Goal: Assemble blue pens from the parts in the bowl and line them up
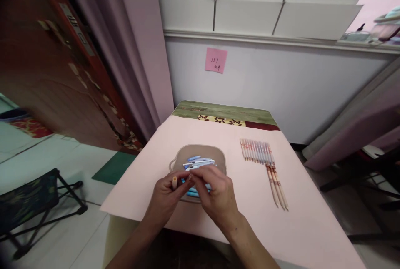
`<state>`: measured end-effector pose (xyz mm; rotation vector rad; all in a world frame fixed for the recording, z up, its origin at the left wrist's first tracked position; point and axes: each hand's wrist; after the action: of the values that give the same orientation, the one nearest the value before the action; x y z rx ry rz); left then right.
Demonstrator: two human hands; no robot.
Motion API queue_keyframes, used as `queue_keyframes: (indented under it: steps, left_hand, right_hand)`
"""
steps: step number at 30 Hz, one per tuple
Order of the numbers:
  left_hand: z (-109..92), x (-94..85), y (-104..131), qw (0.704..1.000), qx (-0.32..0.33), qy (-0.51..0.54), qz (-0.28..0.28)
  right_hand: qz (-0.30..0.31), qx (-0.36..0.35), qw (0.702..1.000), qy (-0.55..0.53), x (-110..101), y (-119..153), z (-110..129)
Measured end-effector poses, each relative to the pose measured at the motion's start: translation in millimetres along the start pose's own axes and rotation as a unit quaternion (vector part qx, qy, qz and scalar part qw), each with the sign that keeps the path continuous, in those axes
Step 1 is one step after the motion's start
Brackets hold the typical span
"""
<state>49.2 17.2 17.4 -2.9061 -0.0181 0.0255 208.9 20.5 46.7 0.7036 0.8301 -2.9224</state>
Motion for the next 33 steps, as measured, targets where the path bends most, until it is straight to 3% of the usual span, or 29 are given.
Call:
queue_keyframes:
  steps: [4,7,10,14,18,24,29,33]
  left_hand:
    - [2,-0.2,0,0.995,-0.072,0.064,-0.028]
    - [-2,0.7,-5,0.99,-0.091,0.09,-0.059]
    - [-11,-1.4,-15,0.99,-0.08,0.095,-0.07]
    - [-21,-11.7,-25,0.988,-0.065,0.1,-0.097]
    - [-20,-15.8,-24,0.982,-0.098,0.103,-0.123]
    - [-12,-0.7,-17,0.974,-0.156,0.139,-0.084]
    - [-13,2.7,-18,0.965,-0.183,0.16,-0.098]
    - [-9,4.3,-19,0.964,-0.181,0.165,-0.1]
  right_hand:
    - [-0.053,0.117,0.991,-0.047,-3,4,-10]
    - [-0.02,0.195,0.975,-0.106,2,7,-20]
    - [0.028,0.218,0.964,-0.148,10,5,-27]
    - [0.017,0.227,0.964,-0.136,11,-1,-37]
    - [0.041,0.26,0.957,-0.122,10,-2,-46]
    - [0.137,0.313,0.892,-0.296,27,-1,-31]
    - [0.144,0.376,0.832,-0.381,32,1,-27]
    - [0.141,0.383,0.822,-0.397,36,4,-29]
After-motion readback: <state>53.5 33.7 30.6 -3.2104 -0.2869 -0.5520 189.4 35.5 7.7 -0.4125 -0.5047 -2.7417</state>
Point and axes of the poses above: each hand's wrist, its own y-axis away from the middle knuckle, its own x-axis out of the palm, z = x × y, and after that the axes turned 5 degrees about x, right-handed
